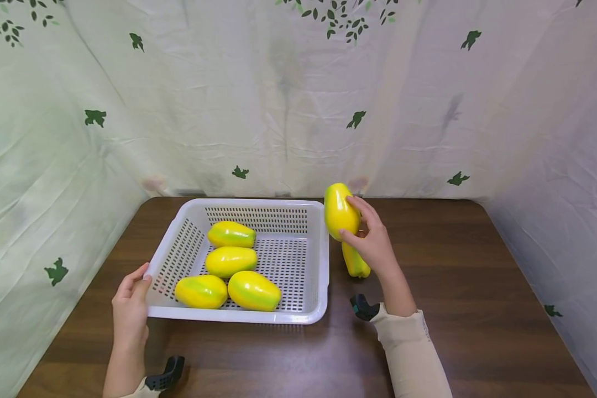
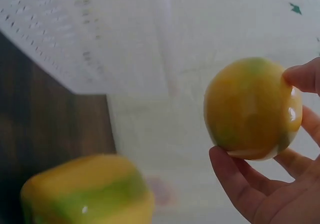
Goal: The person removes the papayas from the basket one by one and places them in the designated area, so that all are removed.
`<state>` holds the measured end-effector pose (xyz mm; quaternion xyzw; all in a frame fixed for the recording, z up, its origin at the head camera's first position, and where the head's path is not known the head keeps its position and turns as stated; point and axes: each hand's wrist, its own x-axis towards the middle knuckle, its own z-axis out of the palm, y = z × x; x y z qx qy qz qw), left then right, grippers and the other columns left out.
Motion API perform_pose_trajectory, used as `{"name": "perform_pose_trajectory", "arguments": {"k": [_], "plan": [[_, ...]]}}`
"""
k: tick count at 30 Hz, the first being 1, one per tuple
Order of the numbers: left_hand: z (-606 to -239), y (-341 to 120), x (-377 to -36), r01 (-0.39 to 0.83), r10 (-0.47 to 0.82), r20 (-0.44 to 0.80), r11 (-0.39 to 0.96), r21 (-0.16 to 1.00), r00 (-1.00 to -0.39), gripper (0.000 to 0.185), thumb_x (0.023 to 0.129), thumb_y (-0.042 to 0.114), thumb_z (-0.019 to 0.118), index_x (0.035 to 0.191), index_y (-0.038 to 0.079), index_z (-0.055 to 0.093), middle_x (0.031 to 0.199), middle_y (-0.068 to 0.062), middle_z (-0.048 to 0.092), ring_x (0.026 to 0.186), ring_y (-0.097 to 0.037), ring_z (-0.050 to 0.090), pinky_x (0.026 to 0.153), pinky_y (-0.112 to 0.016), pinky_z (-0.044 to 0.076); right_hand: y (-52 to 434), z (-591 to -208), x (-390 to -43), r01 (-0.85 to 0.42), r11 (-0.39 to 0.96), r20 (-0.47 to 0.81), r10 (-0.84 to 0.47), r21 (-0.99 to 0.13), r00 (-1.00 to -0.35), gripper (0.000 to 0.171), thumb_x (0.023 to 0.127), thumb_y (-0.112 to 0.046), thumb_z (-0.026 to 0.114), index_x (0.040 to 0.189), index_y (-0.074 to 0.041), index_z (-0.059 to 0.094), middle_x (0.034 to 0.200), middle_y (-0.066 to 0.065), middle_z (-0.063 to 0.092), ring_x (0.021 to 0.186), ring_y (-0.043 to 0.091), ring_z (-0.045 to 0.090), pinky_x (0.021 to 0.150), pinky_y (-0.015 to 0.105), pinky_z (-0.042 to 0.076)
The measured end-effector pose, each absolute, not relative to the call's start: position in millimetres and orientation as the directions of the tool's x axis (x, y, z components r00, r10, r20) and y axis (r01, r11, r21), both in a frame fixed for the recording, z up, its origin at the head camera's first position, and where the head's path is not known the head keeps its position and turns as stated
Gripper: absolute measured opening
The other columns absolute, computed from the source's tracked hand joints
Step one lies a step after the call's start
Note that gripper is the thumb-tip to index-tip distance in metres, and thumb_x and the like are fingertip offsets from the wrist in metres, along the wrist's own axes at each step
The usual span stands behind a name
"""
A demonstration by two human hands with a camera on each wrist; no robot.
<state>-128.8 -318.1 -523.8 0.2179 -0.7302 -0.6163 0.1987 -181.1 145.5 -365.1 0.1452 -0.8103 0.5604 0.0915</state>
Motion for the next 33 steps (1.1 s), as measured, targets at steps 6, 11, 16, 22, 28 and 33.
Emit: {"name": "perform_pose_trajectory", "arguments": {"k": [6,11,16,22,28,33], "plan": [[-515.5,-315.8,-125.7,-0.073,-0.548,0.026,0.159,0.985,-0.836,0.045,0.087,0.047,0.048,0.129,0.03,0.048,0.127,0.001,0.049,0.106,-0.021,0.047,0.093,-0.039,0.039,169.5,-389.9,-177.0,-0.286,0.345,0.278,-0.072,-0.894,-0.958,0.059,0.083,-0.001,0.06,0.137,-0.004,0.035,0.14,0.015,0.029,0.099,0.033,0.043,0.074,0.023,0.043],[-492.7,-304.6,-118.0,-0.067,-0.531,0.015,0.135,0.989,-0.847,0.046,0.088,0.044,0.05,0.13,0.025,0.048,0.127,-0.004,0.048,0.105,-0.022,0.046,0.09,-0.03,0.041,194.0,-419.6,-178.7,-0.238,0.341,0.244,-0.025,-0.91,-0.969,0.061,0.085,-0.007,0.06,0.139,-0.014,0.034,0.142,0.008,0.028,0.102,0.029,0.042,0.071,0.015,0.042],[-483.8,-299.1,-114.4,-0.068,-0.531,0.016,0.139,0.988,-0.847,0.046,0.088,0.044,0.05,0.13,0.025,0.048,0.127,-0.006,0.048,0.105,-0.022,0.046,0.093,-0.039,0.038,208.6,-439.1,-176.3,-0.208,0.368,0.227,0.007,-0.906,-0.974,0.06,0.086,-0.011,0.059,0.14,-0.016,0.033,0.141,0.01,0.029,0.1,0.025,0.042,0.069,0.015,0.044],[-507.4,-313.1,-122.3,-0.077,-0.54,0.005,0.128,0.989,-0.842,0.046,0.087,0.046,0.05,0.13,0.028,0.047,0.127,-0.001,0.048,0.106,-0.021,0.046,0.095,-0.041,0.036,220.5,-450.8,-168.1,-0.153,0.37,0.188,0.06,-0.916,-0.98,0.06,0.087,-0.013,0.058,0.14,-0.018,0.032,0.138,0.012,0.032,0.099,0.018,0.042,0.068,0.016,0.043],[-509.9,-313.5,-123.2,-0.079,-0.547,0.016,0.149,0.986,-0.837,0.046,0.087,0.047,0.048,0.13,0.029,0.047,0.127,0.0,0.049,0.106,-0.021,0.046,0.095,-0.047,0.034,228.5,-462.6,-161.5,-0.143,0.389,0.177,0.054,-0.91,-0.983,0.06,0.088,-0.012,0.058,0.141,-0.014,0.03,0.138,0.016,0.033,0.097,0.017,0.042,0.069,0.013,0.041],[-499.9,-309.8,-120.6,-0.057,-0.527,0.025,0.139,0.989,-0.85,0.046,0.088,0.043,0.05,0.13,0.025,0.048,0.127,-0.004,0.049,0.106,-0.023,0.046,0.094,-0.051,0.032,231.6,-475.4,-157.4,-0.079,0.411,0.105,0.041,-0.908,-0.994,0.061,0.089,-0.017,0.058,0.142,-0.014,0.028,0.139,0.016,0.031,0.1,0.023,0.041,0.075,0.02,0.039]]}}
